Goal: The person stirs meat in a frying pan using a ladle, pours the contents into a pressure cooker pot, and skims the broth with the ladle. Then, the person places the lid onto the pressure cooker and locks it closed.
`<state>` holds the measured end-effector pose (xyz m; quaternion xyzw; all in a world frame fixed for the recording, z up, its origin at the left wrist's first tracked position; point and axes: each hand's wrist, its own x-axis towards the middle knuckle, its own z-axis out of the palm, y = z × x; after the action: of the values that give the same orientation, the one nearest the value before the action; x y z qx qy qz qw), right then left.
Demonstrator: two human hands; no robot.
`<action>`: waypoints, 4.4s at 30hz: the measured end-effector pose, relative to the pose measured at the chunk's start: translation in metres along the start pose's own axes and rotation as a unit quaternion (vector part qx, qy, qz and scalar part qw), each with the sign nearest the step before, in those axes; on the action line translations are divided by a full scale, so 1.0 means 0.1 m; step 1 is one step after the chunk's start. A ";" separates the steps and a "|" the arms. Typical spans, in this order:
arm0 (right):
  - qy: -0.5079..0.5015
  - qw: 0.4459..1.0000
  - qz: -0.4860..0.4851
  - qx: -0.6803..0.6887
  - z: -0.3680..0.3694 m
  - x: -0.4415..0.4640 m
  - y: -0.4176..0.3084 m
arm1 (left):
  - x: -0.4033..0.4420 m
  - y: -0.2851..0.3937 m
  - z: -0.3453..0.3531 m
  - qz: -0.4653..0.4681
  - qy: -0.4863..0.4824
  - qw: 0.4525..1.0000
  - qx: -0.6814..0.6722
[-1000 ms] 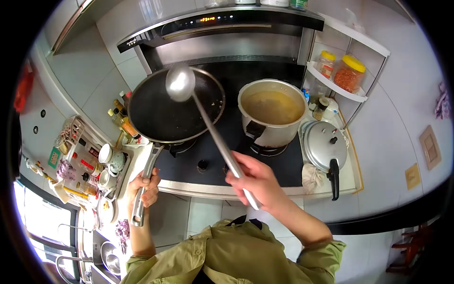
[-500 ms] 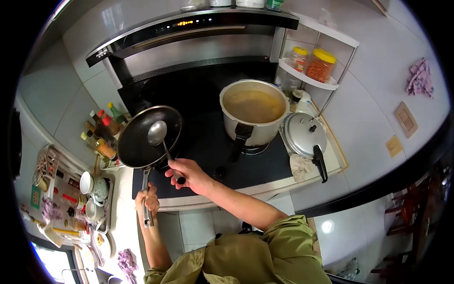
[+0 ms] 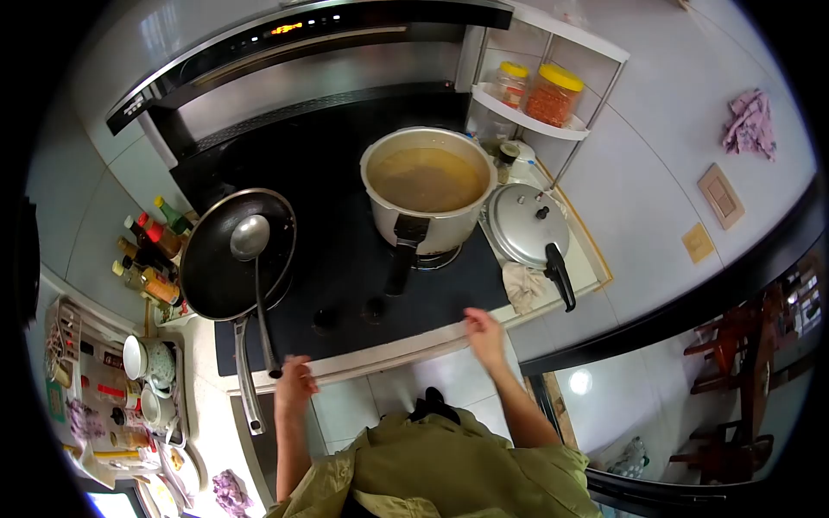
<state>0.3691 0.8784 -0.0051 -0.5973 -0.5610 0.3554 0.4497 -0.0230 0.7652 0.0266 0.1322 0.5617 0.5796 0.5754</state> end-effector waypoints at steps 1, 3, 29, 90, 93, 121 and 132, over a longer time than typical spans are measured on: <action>0.056 0.998 0.028 0.009 -0.26 0.04 0.08 | 0.10 -0.11 0.10 -0.001 -0.068 0.997 0.027; 0.144 0.989 0.042 -0.011 -0.71 0.10 0.09 | 0.19 -0.20 0.51 0.016 -0.089 0.989 0.120; 0.091 0.955 -0.189 -0.211 -1.84 1.11 0.32 | 1.10 -0.88 1.59 0.236 0.194 0.712 0.633; -0.327 0.819 0.176 0.438 -1.59 0.11 -2.41 | 0.79 -0.55 1.60 0.397 0.056 0.728 0.557; -0.316 0.817 0.194 0.441 -1.55 0.14 -2.46 | 0.85 -0.48 1.58 0.409 0.037 0.713 0.569; -0.182 0.942 0.236 0.155 -1.42 0.48 -3.60 | 0.89 -0.38 1.43 0.419 -0.016 0.761 0.494; -0.186 0.953 0.226 0.071 -1.07 0.80 -3.96 | 0.89 -0.36 1.38 0.412 -0.028 0.771 0.485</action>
<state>0.3397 0.9289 0.4084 -0.5981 -0.4581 0.5920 0.2863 0.0793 0.8964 -0.0003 0.6286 0.6436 0.4078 0.1559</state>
